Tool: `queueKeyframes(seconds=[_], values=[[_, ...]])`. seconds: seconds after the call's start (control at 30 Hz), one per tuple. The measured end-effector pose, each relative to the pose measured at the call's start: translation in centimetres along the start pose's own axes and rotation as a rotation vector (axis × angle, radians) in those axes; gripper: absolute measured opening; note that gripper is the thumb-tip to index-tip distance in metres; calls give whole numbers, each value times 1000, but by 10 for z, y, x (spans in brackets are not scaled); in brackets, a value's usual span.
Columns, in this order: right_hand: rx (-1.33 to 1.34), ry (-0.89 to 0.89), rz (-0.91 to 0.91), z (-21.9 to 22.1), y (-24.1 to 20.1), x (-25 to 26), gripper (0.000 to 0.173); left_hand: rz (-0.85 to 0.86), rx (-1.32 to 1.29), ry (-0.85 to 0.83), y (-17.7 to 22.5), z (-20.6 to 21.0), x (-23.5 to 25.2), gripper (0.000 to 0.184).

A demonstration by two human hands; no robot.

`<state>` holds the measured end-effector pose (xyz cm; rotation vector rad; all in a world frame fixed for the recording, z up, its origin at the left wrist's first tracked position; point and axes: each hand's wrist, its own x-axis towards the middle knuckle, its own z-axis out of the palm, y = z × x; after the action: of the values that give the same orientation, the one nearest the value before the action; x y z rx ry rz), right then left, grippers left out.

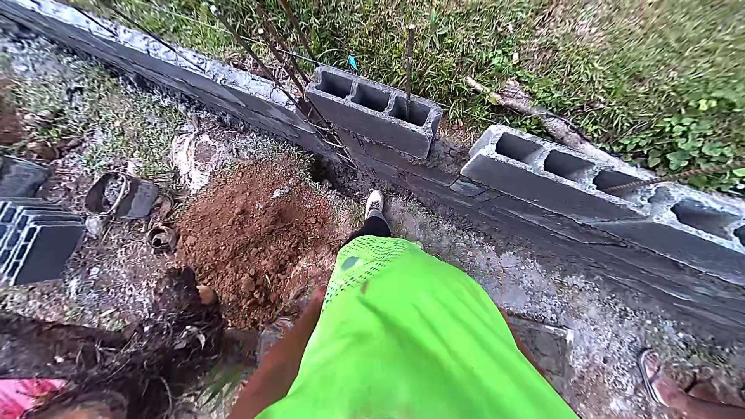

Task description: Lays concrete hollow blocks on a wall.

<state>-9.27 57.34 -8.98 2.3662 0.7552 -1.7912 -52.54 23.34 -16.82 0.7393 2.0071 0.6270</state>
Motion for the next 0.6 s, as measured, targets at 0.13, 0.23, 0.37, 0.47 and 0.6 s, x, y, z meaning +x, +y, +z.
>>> queueKeyframes(seconds=[0.13,0.23,0.37,0.47,0.6], values=[[-76,-34,-18,13,-24,5,40,-626,-277,48,237,-64,10,37],[-92,-63,-94,34,-60,13,39,-473,-284,107,210,-64,53,35],[-24,-109,-219,68,-122,28,40,-590,-415,103,185,-69,113,35],[8,-94,-272,90,-163,19,39,-686,-403,51,187,-77,146,32],[-8,-62,-300,99,-194,9,37,-663,-312,-45,208,-88,195,35]])
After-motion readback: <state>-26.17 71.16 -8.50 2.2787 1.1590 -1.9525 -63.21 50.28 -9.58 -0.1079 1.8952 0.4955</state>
